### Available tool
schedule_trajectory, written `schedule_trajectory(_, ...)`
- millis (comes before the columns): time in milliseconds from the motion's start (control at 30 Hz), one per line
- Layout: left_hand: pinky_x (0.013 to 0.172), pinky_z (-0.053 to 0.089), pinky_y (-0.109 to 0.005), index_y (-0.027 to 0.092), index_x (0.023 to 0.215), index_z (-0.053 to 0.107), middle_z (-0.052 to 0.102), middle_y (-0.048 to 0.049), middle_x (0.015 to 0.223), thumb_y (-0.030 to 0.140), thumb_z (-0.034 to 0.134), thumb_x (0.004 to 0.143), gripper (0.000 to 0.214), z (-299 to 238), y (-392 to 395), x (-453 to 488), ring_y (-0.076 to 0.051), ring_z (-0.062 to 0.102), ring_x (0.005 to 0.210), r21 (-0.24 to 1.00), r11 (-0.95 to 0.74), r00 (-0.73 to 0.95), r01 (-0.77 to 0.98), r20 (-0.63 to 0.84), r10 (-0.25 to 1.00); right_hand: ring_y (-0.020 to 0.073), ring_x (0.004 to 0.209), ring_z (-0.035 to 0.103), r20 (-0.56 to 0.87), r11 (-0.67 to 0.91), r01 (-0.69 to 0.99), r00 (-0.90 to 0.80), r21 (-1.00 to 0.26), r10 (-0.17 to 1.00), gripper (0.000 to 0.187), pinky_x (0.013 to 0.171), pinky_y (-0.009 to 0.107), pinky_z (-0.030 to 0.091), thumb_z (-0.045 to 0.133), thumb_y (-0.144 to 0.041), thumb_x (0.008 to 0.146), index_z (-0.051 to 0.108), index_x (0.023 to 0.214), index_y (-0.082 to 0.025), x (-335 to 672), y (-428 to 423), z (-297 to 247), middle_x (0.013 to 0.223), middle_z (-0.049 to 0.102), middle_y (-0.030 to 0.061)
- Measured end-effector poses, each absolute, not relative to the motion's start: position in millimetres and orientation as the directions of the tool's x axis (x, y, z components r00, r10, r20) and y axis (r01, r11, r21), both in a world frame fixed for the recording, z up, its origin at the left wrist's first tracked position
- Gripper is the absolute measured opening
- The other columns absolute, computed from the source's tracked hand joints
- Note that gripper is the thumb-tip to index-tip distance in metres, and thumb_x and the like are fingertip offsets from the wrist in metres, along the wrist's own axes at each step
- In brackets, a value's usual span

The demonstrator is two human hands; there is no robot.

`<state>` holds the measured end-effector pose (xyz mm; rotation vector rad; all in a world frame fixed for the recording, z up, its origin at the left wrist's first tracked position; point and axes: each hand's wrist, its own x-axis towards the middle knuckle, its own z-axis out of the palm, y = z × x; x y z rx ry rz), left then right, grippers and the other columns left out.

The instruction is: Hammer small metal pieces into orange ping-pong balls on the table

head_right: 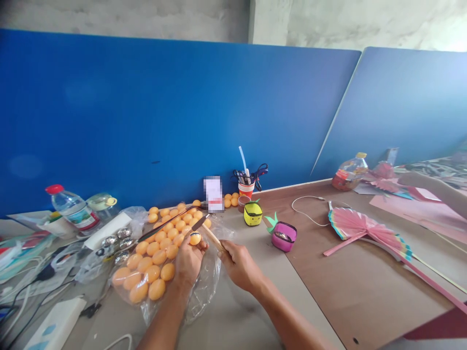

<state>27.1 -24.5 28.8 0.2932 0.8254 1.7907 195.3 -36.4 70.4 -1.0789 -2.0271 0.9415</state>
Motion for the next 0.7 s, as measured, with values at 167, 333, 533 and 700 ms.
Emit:
schedule_trajectory(167, 0.061, 0.047, -0.028, 0.019, 0.082, 0.059, 0.060, 0.0019, 0.065, 0.033, 0.079, 0.070, 0.028, 31.0, -28.0, 21.0, -0.012, 0.053, 0.054, 0.598, -0.119, -0.268, -0.792, -0.167, 0.949, 0.0115, 0.057, 0.038, 0.199, 0.391, 0.402, -0.441, -0.828, 0.875, 0.018, 0.054, 0.024, 0.029, 0.044, -0.028, 0.089, 0.042, 0.073, -0.022, 195.9, -35.6, 72.1, 0.062, 0.041, -0.0049)
schedule_trajectory(333, 0.071, 0.052, -0.034, 0.018, 0.086, 0.062, 0.070, -0.0043, 0.081, 0.035, 0.079, 0.072, 0.027, 30.5, -28.3, 17.2, -0.013, 0.060, 0.060, 0.534, -0.100, -0.250, -0.840, -0.216, 0.944, 0.0113, 0.057, 0.038, 0.199, 0.387, 0.402, -0.435, -0.830, 0.878, 0.018, 0.054, 0.024, 0.030, 0.043, -0.028, 0.089, 0.041, 0.072, -0.022, 195.0, -35.8, 72.0, 0.063, 0.042, -0.0047)
schedule_trajectory(533, 0.064, 0.048, -0.028, 0.019, 0.086, 0.063, 0.062, 0.0011, 0.071, 0.042, 0.078, 0.075, 0.029, 28.2, -27.8, 14.4, -0.009, 0.050, 0.053, 0.499, -0.146, -0.240, -0.854, -0.129, 0.962, 0.0111, 0.056, 0.039, 0.204, 0.403, 0.393, -0.457, -0.827, 0.866, 0.017, 0.054, 0.023, 0.030, 0.044, -0.027, 0.089, 0.043, 0.074, -0.021, 194.4, -36.9, 71.2, 0.062, 0.042, -0.0053)
schedule_trajectory(700, 0.060, 0.045, -0.027, 0.020, 0.080, 0.059, 0.054, 0.0033, 0.064, 0.054, 0.075, 0.076, 0.038, 27.1, -27.9, 17.0, -0.010, 0.045, 0.050, 0.514, -0.139, -0.239, -0.846, -0.133, 0.962, 0.0115, 0.057, 0.041, 0.220, 0.419, 0.400, -0.456, -0.815, 0.862, 0.015, 0.054, 0.023, 0.030, 0.044, -0.027, 0.090, 0.047, 0.076, -0.021, 194.1, -38.2, 69.5, 0.063, 0.045, -0.0047)
